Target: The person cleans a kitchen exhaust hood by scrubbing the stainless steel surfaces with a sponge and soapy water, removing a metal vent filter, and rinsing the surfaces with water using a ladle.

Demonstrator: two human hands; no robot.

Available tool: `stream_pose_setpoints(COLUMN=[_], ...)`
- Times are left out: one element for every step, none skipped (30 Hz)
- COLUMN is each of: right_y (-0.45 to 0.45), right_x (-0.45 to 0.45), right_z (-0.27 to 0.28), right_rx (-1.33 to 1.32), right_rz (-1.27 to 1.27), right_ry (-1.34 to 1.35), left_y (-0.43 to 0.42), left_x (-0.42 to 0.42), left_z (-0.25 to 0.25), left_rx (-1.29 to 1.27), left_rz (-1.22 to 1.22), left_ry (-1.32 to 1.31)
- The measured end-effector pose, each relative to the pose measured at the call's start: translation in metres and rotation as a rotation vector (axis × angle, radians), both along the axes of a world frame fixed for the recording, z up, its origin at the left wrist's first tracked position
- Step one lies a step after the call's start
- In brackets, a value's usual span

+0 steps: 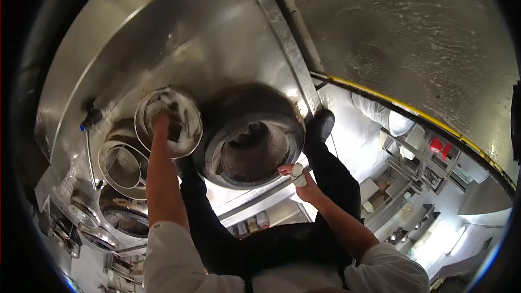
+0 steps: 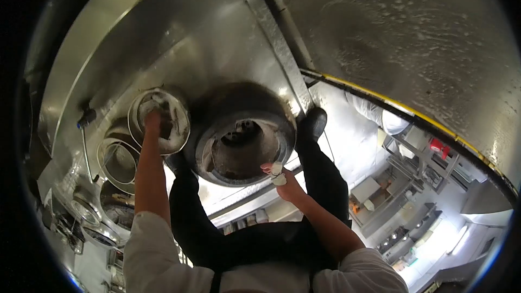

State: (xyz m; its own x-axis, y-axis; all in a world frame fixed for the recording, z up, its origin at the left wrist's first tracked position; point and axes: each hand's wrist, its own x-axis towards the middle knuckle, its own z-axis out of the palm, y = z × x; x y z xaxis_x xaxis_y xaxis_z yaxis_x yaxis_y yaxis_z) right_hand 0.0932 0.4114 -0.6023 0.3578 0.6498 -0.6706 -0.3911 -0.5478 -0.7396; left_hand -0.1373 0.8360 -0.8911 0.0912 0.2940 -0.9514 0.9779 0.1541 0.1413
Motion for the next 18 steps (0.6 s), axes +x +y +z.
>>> stream_pose_setpoints(right_y=[-0.005, -0.009, -0.011, -0.014, -0.02, -0.03, -0.039, -0.038, -0.047, -0.058, -0.063, -0.074, -0.072, -0.07, -0.07, -0.071, -0.071, -0.077], right_x=[0.012, 0.026, 0.041, 0.053, 0.064, 0.069, 0.072, 0.076, 0.075, 0.075, 0.078, 0.078, 0.084, 0.089, 0.098, 0.107, 0.115, 0.122], right_z=[-0.004, -0.004, 0.0, 0.001, -0.003, -0.007, -0.011, -0.005, -0.009, -0.016, -0.016, -0.025, -0.016, -0.001, 0.01, 0.021, 0.028, 0.032], right_rx=[0.015, 0.034, -0.035, -0.019, -0.056, -0.1, -0.114, -0.175, -0.154, -0.136, -0.099, -0.041, -0.076, -0.115, -0.13, -0.147, -0.111, -0.087], right_rz=[-0.083, -0.166, -0.18, -0.285, -0.32, -0.356, -0.385, -0.399, -0.424, -0.448, -0.482, -0.521, -0.458, -0.396, -0.359, -0.324, -0.339, -0.375], right_ry=[0.027, 0.059, 0.074, 0.143, 0.145, 0.152, 0.126, 0.094, 0.097, 0.097, 0.128, 0.164, 0.088, 0.013, -0.033, -0.08, -0.078, -0.049], left_y=[0.001, -0.005, -0.02, -0.025, -0.03, -0.04, -0.051, -0.062, -0.064, -0.073, -0.075, -0.069, -0.063, -0.055, -0.046, -0.039, -0.028, -0.015], left_x=[-0.026, -0.014, 0.018, 0.053, 0.087, 0.148, 0.209, 0.27, 0.333, 0.392, 0.44, 0.486, 0.532, 0.562, 0.592, 0.615, 0.633, 0.644], left_z=[-0.003, 0.037, 0.098, 0.137, 0.176, 0.224, 0.273, 0.322, 0.371, 0.411, 0.449, 0.469, 0.489, 0.516, 0.542, 0.55, 0.533, 0.497], left_rx=[-0.009, 0.228, 0.464, 0.723, 1.052, 0.788, 0.493, 0.261, 0.455, 0.458, 0.256, 0.424, 0.597, 0.882, 1.17, 1.073, 1.035, 0.861], left_rz=[0.846, 0.67, 0.484, 0.14, -0.182, 0.097, 0.469, 0.809, 0.507, 0.525, 0.629, 0.557, 0.494, 0.346, 0.225, 0.391, 0.478, 0.595], left_ry=[-0.249, -0.405, -0.553, -0.688, -0.761, -0.936, -1.12, -1.216, -1.386, -1.774, -1.888, -1.928, -1.957, -1.882, -1.777, -1.856, -1.822, -1.722])
